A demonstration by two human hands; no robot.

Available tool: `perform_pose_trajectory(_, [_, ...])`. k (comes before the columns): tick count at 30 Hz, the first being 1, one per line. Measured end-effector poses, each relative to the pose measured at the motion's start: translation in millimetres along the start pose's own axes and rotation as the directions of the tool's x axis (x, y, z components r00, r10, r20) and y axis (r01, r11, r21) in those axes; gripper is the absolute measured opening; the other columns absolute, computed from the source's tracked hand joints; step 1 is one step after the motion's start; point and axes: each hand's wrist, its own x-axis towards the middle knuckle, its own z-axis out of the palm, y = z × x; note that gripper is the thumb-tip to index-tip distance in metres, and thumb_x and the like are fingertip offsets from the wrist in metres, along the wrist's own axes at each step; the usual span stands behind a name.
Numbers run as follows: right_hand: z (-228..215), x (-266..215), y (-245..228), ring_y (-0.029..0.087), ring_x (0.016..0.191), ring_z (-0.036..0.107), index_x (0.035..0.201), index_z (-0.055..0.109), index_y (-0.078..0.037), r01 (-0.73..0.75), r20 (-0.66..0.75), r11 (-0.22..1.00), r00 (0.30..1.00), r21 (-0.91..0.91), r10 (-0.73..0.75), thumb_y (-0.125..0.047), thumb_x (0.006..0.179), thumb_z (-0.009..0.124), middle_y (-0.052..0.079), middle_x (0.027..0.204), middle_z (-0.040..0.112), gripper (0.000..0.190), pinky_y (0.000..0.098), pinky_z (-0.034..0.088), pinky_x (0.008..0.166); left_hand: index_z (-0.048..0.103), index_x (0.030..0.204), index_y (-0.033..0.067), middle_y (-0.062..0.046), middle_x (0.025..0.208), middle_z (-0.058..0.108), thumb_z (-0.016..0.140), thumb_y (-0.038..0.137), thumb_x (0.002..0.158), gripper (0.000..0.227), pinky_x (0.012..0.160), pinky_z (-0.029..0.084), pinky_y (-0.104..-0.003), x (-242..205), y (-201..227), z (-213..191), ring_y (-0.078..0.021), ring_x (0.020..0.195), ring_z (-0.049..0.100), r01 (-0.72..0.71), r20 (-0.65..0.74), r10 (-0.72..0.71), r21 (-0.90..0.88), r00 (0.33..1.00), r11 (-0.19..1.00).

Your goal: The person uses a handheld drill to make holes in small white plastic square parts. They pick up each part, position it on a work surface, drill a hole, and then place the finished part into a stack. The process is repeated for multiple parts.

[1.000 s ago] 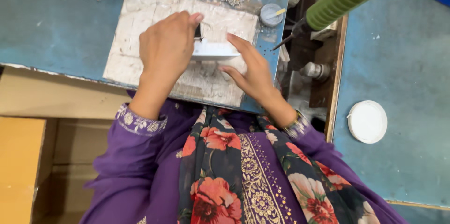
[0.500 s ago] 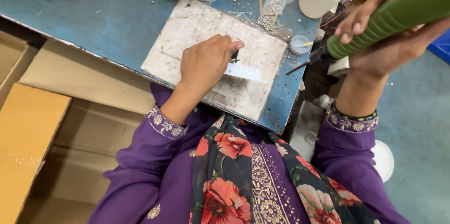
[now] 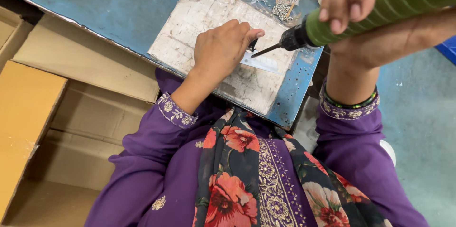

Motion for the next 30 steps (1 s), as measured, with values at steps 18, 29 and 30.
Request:
perform_pose_trajectory(18, [41.9, 14.4, -8.2, 0.024, 0.044, 0.046, 0.078, 0.044, -0.004, -0.024, 0.054, 0.994, 0.998, -0.108, 0.030, -0.098, 0.077, 0.021, 0.009, 0.061, 0.042, 0.097, 0.0361, 0.041, 0.047, 0.067, 0.081, 0.0121, -0.007, 0.074, 0.063, 0.056, 0.052, 0.102, 0.047, 0.050, 0.048, -0.048, 0.4, -1.2, 4.6, -0.0341, 0.063, 0.067, -0.016, -0.047, 0.016, 0.000, 0.999, 1.000])
perform_pose_trajectory(29, [55.8, 18.1, -2.7, 0.022, 0.041, 0.045, 0.122, 0.053, -0.002, -0.008, 0.016, 0.995, 1.000, -0.101, 0.010, -0.100, 0.077, 0.023, 0.012, 0.059, 0.046, 0.111, 0.0369, 0.042, 0.041, 0.067, 0.080, 0.0118, -0.007, 0.073, 0.064, 0.057, 0.052, 0.101, 0.046, 0.050, 0.048, -0.049, 0.2, -1.1, 4.6, -0.0348, 0.062, 0.067, -0.009, -0.053, 0.009, -0.002, 0.999, 1.000])
perform_pose_trajectory(30, [58.6, 17.0, -3.5, 0.022, 0.041, 0.045, 0.121, 0.052, -0.002, -0.015, 0.019, 0.994, 1.000, -0.107, 0.017, -0.100, 0.077, 0.023, 0.013, 0.059, 0.046, 0.111, 0.0374, 0.042, 0.042, 0.067, 0.080, 0.0120, -0.007, 0.073, 0.064, 0.057, 0.051, 0.101, 0.046, 0.050, 0.048, -0.049, 0.2, -1.7, 5.1, -0.0348, 0.062, 0.067, -0.010, -0.048, 0.010, -0.004, 0.999, 1.000])
